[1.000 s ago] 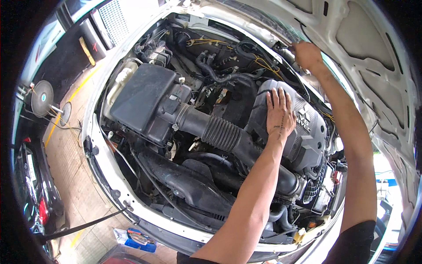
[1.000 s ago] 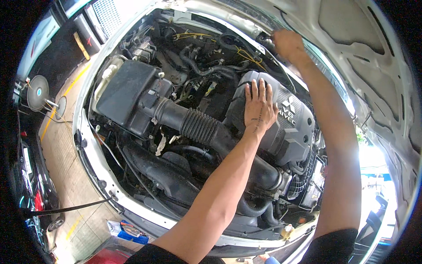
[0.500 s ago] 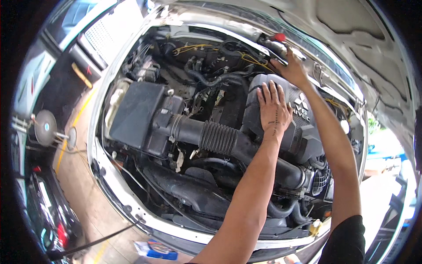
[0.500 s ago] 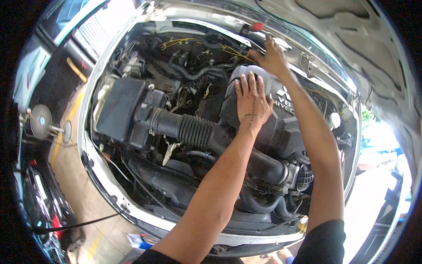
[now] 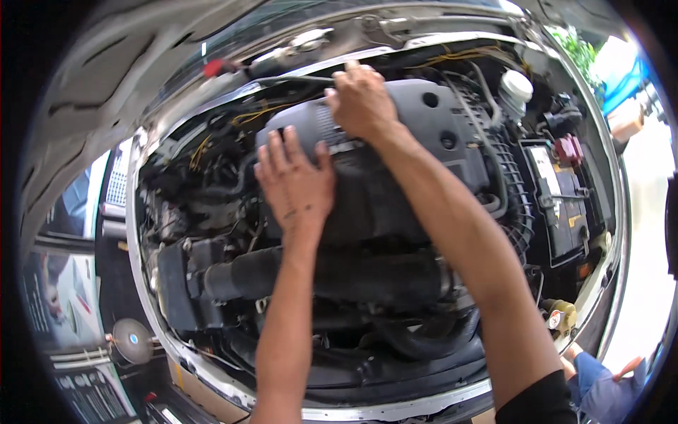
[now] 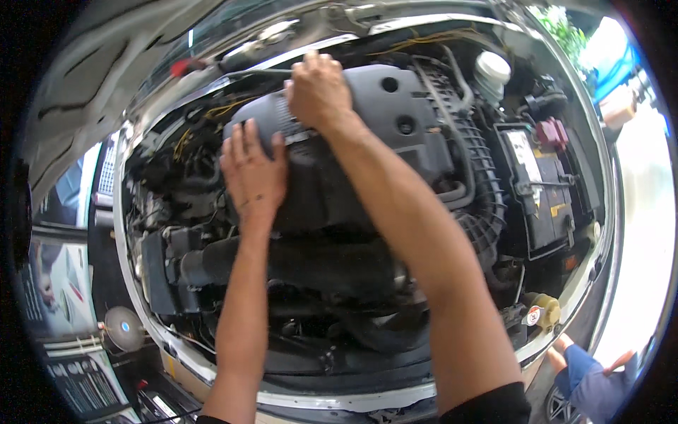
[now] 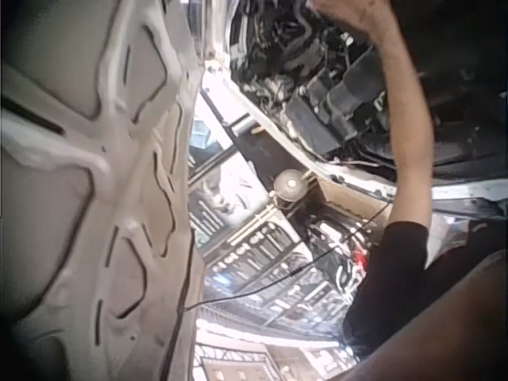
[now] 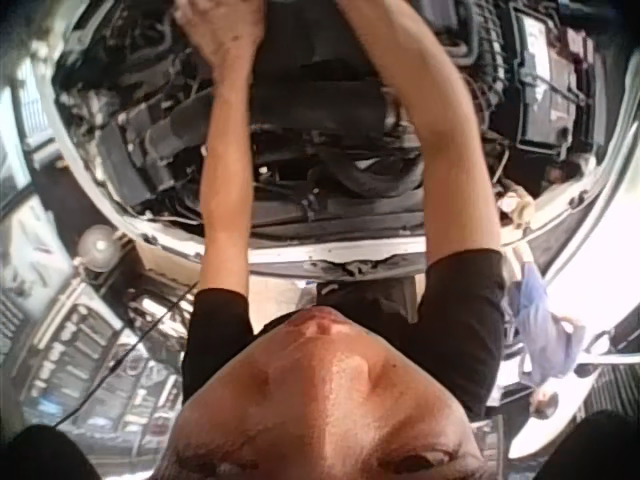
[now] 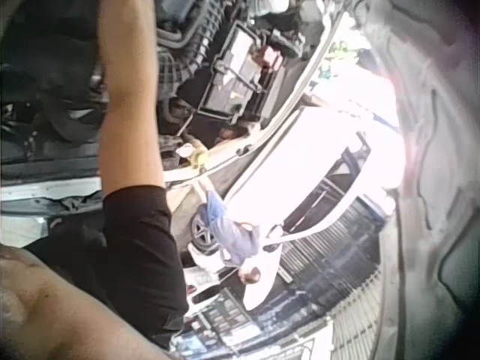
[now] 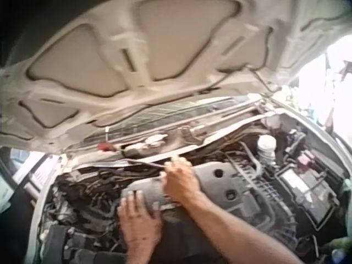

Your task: Removing and inspecting components within a vehicle's engine bay.

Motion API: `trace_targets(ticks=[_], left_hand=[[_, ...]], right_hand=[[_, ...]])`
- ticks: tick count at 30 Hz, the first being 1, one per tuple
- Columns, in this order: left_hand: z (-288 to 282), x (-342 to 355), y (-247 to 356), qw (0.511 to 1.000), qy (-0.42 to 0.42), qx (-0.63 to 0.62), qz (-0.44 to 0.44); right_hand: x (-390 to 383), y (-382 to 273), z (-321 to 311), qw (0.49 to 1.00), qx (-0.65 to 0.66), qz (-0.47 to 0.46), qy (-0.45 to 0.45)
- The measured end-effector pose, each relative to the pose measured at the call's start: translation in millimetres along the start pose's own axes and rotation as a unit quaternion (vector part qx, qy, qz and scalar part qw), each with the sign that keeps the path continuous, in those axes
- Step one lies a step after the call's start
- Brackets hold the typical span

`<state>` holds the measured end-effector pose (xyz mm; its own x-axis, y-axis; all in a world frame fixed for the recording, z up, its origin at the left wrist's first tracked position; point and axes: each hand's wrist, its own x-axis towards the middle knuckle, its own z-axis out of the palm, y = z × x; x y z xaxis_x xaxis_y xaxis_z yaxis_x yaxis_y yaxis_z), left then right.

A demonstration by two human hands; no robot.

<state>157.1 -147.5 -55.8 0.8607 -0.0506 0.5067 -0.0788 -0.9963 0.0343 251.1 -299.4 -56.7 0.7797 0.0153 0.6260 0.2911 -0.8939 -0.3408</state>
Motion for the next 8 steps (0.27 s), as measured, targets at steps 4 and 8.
trace_targets(ticks=[4, 8], left_hand=[[8.6, -5.8, -1.2, 1.0, -0.025, 0.012, 0.013], [6.6, -7.4, -0.1, 0.997, -0.078, 0.006, 0.0]], right_hand=[[-3.0, 9.8, -6.7, 0.997, 0.045, 0.059, 0.022], [-0.9, 14.4, -9.9, 0.994, 0.048, 0.094, 0.012]])
